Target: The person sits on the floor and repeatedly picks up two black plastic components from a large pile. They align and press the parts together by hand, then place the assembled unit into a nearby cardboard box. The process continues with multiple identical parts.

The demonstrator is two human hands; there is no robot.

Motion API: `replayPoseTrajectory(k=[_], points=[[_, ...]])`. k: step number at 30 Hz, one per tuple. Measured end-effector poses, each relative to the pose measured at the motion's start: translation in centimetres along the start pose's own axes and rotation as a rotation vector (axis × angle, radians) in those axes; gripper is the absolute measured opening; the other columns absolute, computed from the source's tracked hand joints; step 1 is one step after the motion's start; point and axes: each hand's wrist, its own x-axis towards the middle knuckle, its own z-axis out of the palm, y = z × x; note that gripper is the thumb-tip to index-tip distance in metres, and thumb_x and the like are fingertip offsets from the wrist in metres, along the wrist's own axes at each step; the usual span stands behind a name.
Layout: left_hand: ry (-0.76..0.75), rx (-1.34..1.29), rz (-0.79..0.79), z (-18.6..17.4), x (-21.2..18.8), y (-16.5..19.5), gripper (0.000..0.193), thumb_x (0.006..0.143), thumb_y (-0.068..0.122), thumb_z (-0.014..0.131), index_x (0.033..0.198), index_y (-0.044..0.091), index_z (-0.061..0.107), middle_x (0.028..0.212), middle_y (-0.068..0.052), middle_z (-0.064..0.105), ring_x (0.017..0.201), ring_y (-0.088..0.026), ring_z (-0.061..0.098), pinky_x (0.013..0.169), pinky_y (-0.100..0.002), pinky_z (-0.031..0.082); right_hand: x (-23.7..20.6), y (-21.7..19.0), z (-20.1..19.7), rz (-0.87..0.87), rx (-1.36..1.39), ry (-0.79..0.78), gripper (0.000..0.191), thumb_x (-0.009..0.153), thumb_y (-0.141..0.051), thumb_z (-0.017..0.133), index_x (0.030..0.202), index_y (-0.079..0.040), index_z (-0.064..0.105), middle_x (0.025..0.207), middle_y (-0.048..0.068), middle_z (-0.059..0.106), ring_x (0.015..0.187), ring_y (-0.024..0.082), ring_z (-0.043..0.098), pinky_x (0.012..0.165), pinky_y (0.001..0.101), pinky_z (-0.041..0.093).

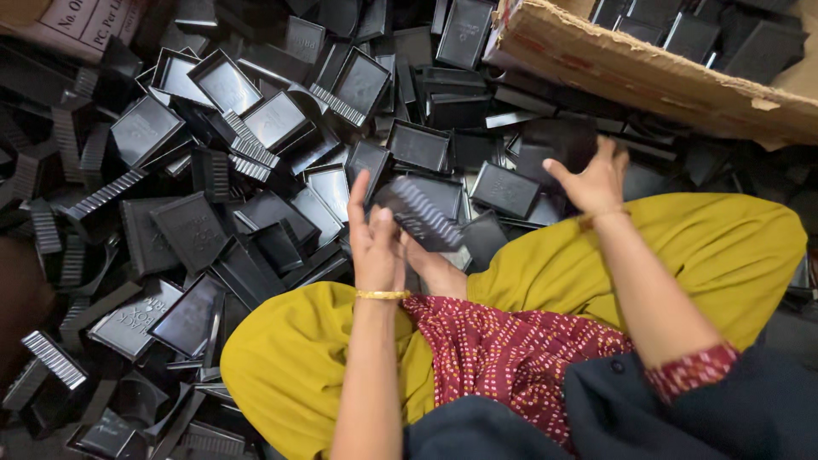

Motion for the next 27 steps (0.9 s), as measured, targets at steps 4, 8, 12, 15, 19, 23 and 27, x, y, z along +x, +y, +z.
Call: replayPoseTrajectory(k=[4, 8, 12, 15, 19, 23, 27], points=[[0.138, -0.495, -0.276, -0.5, 0.2, -1.0, 0.058, 0.096, 0.052, 0.039, 0.142, 0.018, 0.044, 0.126, -0.007, 0.065, 0.112, -0.025, 0.068, 0.089, -0.048, 0.059, -0.1, -1.0, 3.5, -0.129, 0.008, -0.12, 0.102, 0.067, -0.053, 0.097, 0.137, 0.004, 0.05, 0.14, 0.033, 0.047, 0.131, 0.048, 0.045, 0.111, 0.051, 0.042], [0.042, -0.414, -0.2, -1.3, 1.1, -3.5, 0.069, 0.106, 0.06, 0.035, 0.146, 0.005, 0.052, 0.123, -0.012, 0.065, 0.106, -0.024, 0.066, 0.092, -0.043, 0.057, -1.9, -4.7, 3.7, -0.059, 0.432, -0.442, 0.082, 0.073, -0.041, 0.091, 0.134, -0.002, 0.052, 0.13, 0.019, 0.06, 0.111, 0.031, 0.054, 0.087, 0.0436, 0.045], [0.04, -0.227, -0.217, -1.2, 1.0, -5.9, 0.064, 0.108, 0.056, 0.039, 0.145, 0.007, 0.055, 0.122, -0.012, 0.066, 0.105, -0.021, 0.065, 0.095, -0.036, 0.053, -4.7, -9.0, -0.7, -0.003, 0.857, -0.619, 0.063, 0.082, -0.027, 0.085, 0.132, 0.0, 0.059, 0.114, 0.007, 0.068, 0.1, 0.01, 0.064, 0.089, 0.026, 0.053], [0.01, -0.149, -0.184, -0.7, 1.0, -6.8, 0.063, 0.107, 0.055, 0.039, 0.143, 0.006, 0.055, 0.125, -0.008, 0.066, 0.111, -0.018, 0.065, 0.101, -0.033, 0.053, -7.5, -11.9, -1.7, 0.006, 0.7, -0.675, 0.061, 0.08, -0.036, 0.084, 0.127, -0.003, 0.066, 0.106, 0.008, 0.075, 0.091, 0.01, 0.069, 0.082, 0.025, 0.056], [-0.053, -0.091, -0.174, 0.0, 0.4, -7.0, 0.06, 0.106, 0.054, 0.039, 0.14, 0.007, 0.054, 0.126, -0.004, 0.066, 0.114, -0.018, 0.064, 0.103, -0.034, 0.051, -11.0, -14.0, -0.3, -0.115, 0.366, -0.511, 0.066, 0.072, -0.044, 0.089, 0.118, -0.001, 0.07, 0.1, 0.008, 0.072, 0.082, 0.012, 0.067, 0.077, 0.0279, 0.057], [-0.08, 0.003, -0.107, 0.2, -0.3, -7.0, 0.058, 0.108, 0.053, 0.04, 0.141, 0.007, 0.055, 0.118, -0.01, 0.067, 0.103, -0.02, 0.064, 0.093, -0.035, 0.054, -11.7, -14.0, 0.9, -0.255, 0.318, -0.416, 0.07, 0.072, -0.05, 0.086, 0.115, 0.002, 0.07, 0.1, 0.008, 0.068, 0.079, 0.011, 0.066, 0.073, 0.0283, 0.056], [-0.172, 0.294, 0.123, -1.0, 0.3, -6.1, 0.061, 0.114, 0.055, 0.035, 0.126, 0.002, 0.062, 0.119, -0.014, 0.068, 0.111, -0.018, 0.064, 0.101, -0.031, 0.051, -10.7, -12.5, 1.2, 0.001, 0.479, -0.89, 0.062, 0.084, -0.052, 0.075, 0.115, 0.002, 0.07, 0.086, 0.006, 0.069, 0.074, 0.009, 0.06, 0.066, 0.0275, 0.053]])
